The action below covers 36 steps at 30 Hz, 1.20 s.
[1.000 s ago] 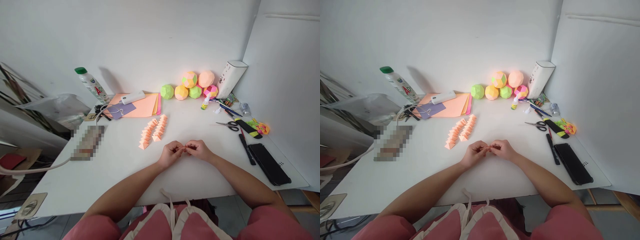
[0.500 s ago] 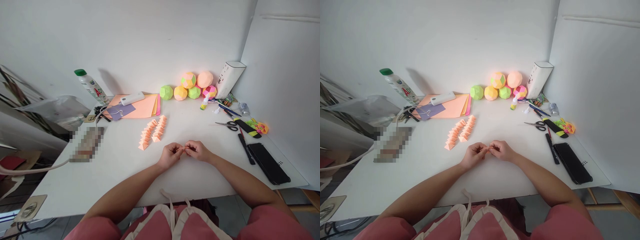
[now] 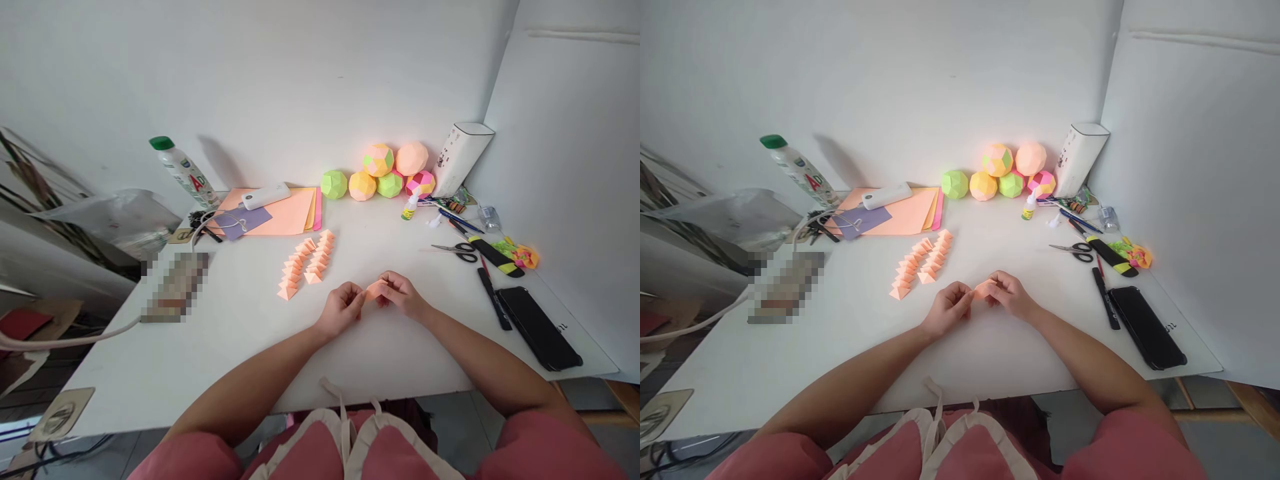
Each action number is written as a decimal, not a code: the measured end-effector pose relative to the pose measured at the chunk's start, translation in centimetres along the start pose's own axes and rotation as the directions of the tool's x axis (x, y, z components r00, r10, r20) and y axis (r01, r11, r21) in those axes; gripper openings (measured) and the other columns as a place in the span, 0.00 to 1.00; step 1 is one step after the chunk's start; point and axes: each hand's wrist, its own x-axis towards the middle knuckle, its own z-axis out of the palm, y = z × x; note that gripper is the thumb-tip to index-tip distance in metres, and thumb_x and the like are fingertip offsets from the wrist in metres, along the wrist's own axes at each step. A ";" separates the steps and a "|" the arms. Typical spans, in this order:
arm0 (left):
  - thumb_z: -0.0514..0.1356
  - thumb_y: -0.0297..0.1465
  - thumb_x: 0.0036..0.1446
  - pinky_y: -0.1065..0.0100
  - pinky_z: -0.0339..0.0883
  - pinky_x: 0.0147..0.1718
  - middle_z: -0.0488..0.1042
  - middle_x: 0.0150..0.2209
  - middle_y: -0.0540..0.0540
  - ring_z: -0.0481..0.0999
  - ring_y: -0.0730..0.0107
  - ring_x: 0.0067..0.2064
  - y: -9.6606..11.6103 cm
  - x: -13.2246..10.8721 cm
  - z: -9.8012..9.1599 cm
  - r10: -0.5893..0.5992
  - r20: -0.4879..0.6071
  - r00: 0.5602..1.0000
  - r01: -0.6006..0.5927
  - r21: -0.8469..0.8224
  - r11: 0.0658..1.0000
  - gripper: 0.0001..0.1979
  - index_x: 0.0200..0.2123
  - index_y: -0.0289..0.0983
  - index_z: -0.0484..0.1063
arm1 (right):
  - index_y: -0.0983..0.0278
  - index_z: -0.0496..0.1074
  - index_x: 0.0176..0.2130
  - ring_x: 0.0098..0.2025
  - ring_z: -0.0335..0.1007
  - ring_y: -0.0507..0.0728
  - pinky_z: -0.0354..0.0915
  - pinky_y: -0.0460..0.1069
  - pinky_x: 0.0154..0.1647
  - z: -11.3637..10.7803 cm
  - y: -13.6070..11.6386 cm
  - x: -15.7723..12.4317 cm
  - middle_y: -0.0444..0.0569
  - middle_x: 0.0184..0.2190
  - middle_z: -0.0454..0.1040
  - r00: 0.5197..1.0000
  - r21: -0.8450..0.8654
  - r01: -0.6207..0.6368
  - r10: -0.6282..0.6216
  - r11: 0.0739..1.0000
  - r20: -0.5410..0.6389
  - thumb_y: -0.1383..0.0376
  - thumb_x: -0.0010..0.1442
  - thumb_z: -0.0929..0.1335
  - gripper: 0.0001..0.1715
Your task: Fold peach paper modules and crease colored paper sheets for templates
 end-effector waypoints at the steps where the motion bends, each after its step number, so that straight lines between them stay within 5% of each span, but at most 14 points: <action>1: 0.58 0.53 0.54 0.73 0.56 0.21 0.67 0.16 0.54 0.63 0.77 0.19 0.0 0.0 0.0 -0.003 -0.004 1.000 0.003 0.000 1.000 0.23 0.29 0.37 0.64 | 0.63 0.63 0.31 0.25 0.66 0.50 0.63 0.47 0.28 0.1 0.0 0.0 0.41 0.23 0.69 1.000 0.009 0.010 -0.010 1.000 -0.010 0.50 0.58 0.68 0.20; 5: 0.58 0.53 0.55 0.73 0.56 0.21 0.67 0.16 0.54 0.63 0.77 0.19 0.0 0.0 0.1 -0.014 -0.036 0.999 0.014 -0.010 1.000 0.23 0.29 0.38 0.63 | 0.62 0.63 0.32 0.26 0.67 0.50 0.66 0.48 0.28 0.3 -0.1 -0.1 0.42 0.24 0.70 0.993 -0.026 0.098 -0.099 0.995 -0.062 0.51 0.60 0.67 0.19; 8: 0.55 0.55 0.56 0.72 0.57 0.21 0.66 0.16 0.54 0.63 0.76 0.19 -0.2 0.1 0.1 -0.021 -0.047 0.999 0.019 -0.035 0.999 0.24 0.28 0.38 0.62 | 0.62 0.66 0.34 0.26 0.68 0.50 0.68 0.47 0.28 0.1 -0.1 -0.1 0.43 0.26 0.71 0.946 -0.186 0.258 -0.287 0.948 -0.149 0.55 0.63 0.66 0.13; 11: 0.51 0.57 0.56 0.71 0.59 0.22 0.69 0.19 0.51 0.67 0.74 0.21 -0.1 0.2 0.0 -0.016 0.001 1.000 0.016 -0.066 0.998 0.28 0.30 0.37 0.67 | 0.62 0.70 0.34 0.31 0.71 0.51 0.69 0.47 0.28 -0.1 0.0 0.1 0.47 0.30 0.73 0.787 -0.459 0.494 -0.604 0.739 -0.127 0.64 0.63 0.66 0.06; 14: 0.51 0.58 0.57 0.70 0.61 0.23 0.76 0.28 0.45 0.70 0.74 0.24 0.2 0.2 -0.2 -0.006 0.057 0.998 0.011 -0.086 0.996 0.30 0.32 0.35 0.71 | 0.61 0.71 0.36 0.36 0.73 0.52 0.72 0.47 0.31 0.0 0.2 0.2 0.50 0.35 0.74 0.603 -0.612 0.649 -0.796 0.452 0.051 0.72 0.61 0.66 0.07; 17: 0.54 0.56 0.57 0.71 0.62 0.24 0.76 0.28 0.46 0.70 0.74 0.24 0.5 0.3 -0.3 -0.012 0.072 0.997 0.019 -0.102 0.995 0.27 0.30 0.35 0.71 | 0.61 0.71 0.38 0.38 0.74 0.52 0.75 0.48 0.36 0.4 0.4 0.3 0.50 0.38 0.75 0.530 -0.637 0.704 -0.830 0.314 0.176 0.76 0.60 0.65 0.11; 36: 0.55 0.56 0.56 0.70 0.60 0.24 0.73 0.21 0.50 0.70 0.73 0.23 0.1 0.6 -0.3 -0.021 0.049 0.999 0.031 -0.217 0.976 0.26 0.26 0.38 0.63 | 0.62 0.69 0.50 0.42 0.75 0.55 0.77 0.46 0.31 0.6 0.4 -0.1 0.54 0.43 0.75 0.647 -0.559 0.689 -0.739 0.461 0.188 0.70 0.59 0.68 0.18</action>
